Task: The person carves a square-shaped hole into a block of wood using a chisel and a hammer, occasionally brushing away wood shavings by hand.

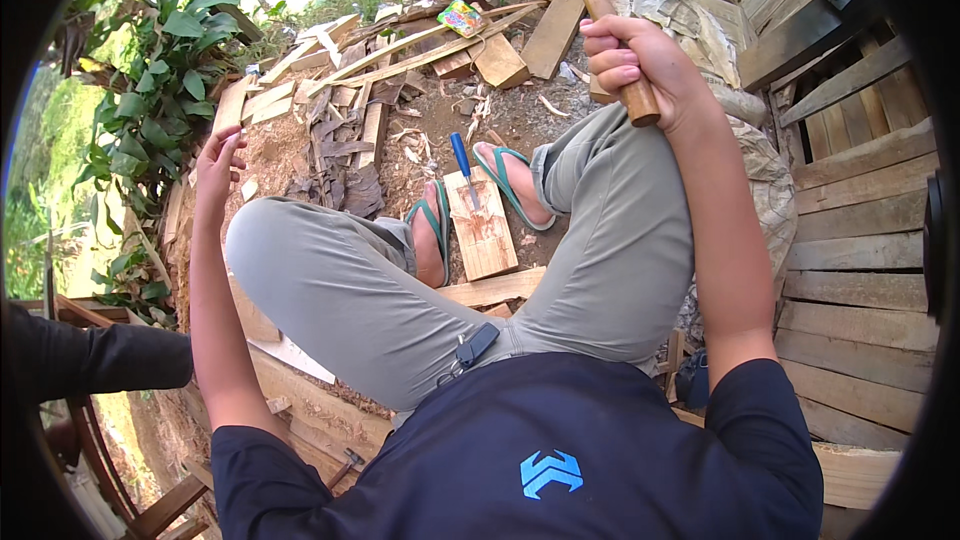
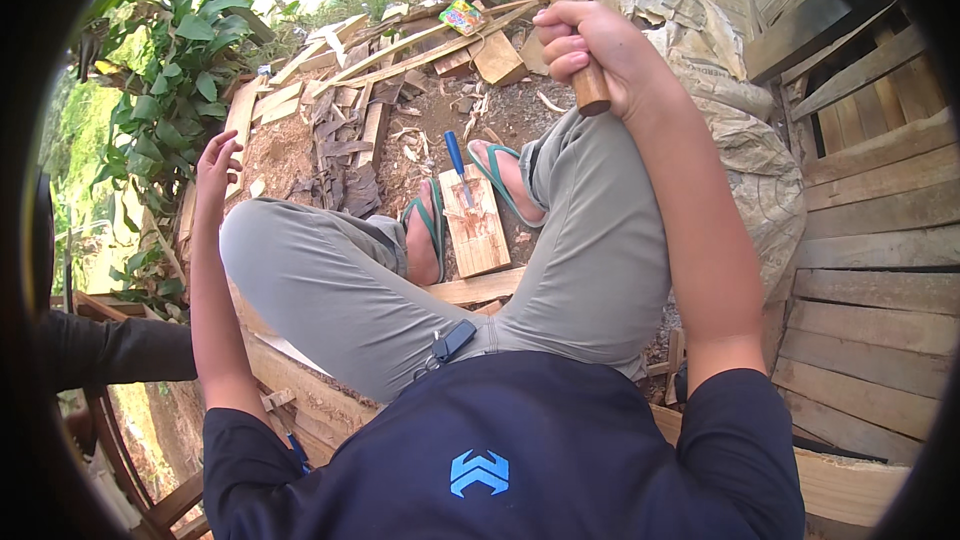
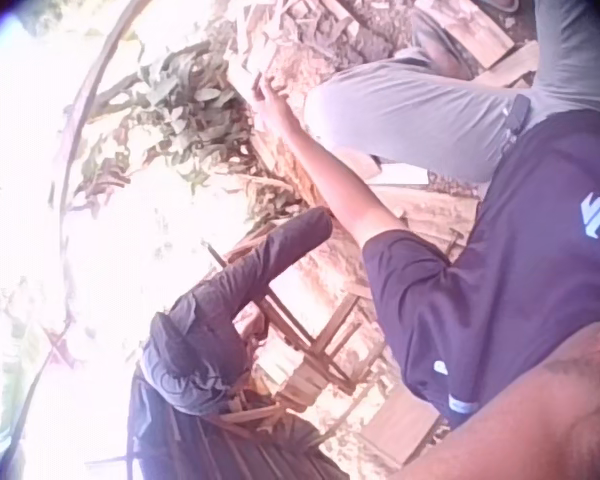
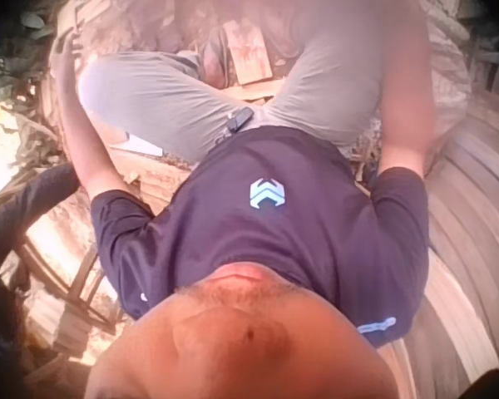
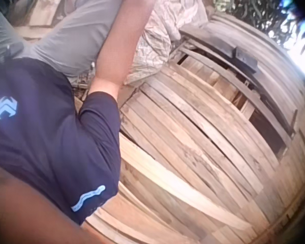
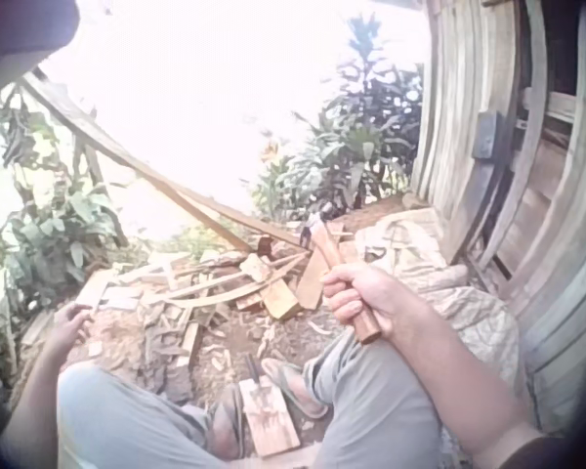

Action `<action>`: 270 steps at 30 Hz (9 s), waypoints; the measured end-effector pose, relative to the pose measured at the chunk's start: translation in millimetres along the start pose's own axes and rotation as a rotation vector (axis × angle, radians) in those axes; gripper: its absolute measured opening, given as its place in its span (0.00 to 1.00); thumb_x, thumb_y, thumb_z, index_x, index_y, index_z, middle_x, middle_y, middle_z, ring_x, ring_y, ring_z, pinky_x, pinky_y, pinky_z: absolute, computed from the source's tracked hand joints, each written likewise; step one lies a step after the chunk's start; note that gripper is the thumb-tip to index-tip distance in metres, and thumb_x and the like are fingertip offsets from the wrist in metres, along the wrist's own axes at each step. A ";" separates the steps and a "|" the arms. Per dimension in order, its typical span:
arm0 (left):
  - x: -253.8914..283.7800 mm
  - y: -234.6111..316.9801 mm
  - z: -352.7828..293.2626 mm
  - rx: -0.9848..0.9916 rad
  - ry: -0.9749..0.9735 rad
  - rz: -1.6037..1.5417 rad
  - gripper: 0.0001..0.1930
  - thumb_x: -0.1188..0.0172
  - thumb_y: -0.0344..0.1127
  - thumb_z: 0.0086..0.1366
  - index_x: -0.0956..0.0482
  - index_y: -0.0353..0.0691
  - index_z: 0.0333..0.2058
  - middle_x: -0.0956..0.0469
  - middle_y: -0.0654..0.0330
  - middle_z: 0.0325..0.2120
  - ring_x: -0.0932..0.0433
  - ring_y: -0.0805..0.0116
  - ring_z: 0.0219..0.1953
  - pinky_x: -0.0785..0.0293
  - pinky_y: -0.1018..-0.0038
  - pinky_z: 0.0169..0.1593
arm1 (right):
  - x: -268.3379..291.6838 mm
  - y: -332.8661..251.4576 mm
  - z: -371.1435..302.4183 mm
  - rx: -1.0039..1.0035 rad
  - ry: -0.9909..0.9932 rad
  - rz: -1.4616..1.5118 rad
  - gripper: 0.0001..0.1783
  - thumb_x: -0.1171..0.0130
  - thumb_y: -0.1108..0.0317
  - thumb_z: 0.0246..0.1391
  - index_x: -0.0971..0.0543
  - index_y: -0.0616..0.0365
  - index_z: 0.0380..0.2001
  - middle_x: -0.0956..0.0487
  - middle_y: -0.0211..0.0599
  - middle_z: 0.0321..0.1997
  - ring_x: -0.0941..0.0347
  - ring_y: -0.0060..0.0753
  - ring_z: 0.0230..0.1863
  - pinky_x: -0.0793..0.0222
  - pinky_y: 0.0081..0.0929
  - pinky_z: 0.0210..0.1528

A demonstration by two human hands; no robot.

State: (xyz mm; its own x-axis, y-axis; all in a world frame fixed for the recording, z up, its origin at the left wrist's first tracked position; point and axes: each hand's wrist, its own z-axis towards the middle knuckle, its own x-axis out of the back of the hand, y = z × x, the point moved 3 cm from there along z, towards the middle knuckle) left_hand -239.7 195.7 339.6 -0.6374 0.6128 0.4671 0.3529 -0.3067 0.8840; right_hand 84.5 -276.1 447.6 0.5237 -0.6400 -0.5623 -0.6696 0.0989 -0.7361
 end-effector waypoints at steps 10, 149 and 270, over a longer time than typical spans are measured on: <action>19.3 38.8 -45.1 -0.071 0.075 -0.002 0.15 0.45 0.40 0.73 0.22 0.42 0.53 0.22 0.67 0.35 0.28 0.85 0.26 0.36 0.87 0.26 | 6.6 -3.8 1.6 -0.066 -0.100 0.189 0.12 0.54 0.79 0.63 0.41 0.55 0.26 0.39 0.22 0.20 0.44 0.08 0.14 0.44 0.08 0.10; -373.0 -130.7 7.3 0.444 -0.920 -0.363 0.15 0.29 0.37 0.59 0.17 0.36 0.42 0.17 0.62 0.36 0.19 0.75 0.37 0.24 0.77 0.38 | 154.2 119.8 259.9 -0.258 -0.173 -1.628 0.14 0.50 0.73 0.52 0.20 0.60 0.40 0.19 0.58 0.35 0.20 0.57 0.42 0.27 0.46 0.44; -443.8 -138.1 4.2 0.552 -0.751 -0.287 0.15 0.39 0.43 0.69 0.23 0.35 0.43 0.21 0.65 0.27 0.31 0.81 0.18 0.33 0.80 0.22 | 187.4 195.4 250.7 -0.154 -0.122 -1.941 0.17 0.50 0.78 0.49 0.25 0.63 0.44 0.20 0.55 0.33 0.21 0.51 0.35 0.29 0.42 0.38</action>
State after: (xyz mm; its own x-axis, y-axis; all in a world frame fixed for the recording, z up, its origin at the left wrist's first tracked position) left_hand -2.7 -30.8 10.2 -0.2145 0.9743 -0.0689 0.6456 0.1944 0.7385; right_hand 183.9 -185.7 104.0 0.5113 0.2681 0.8165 0.7387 -0.6227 -0.2581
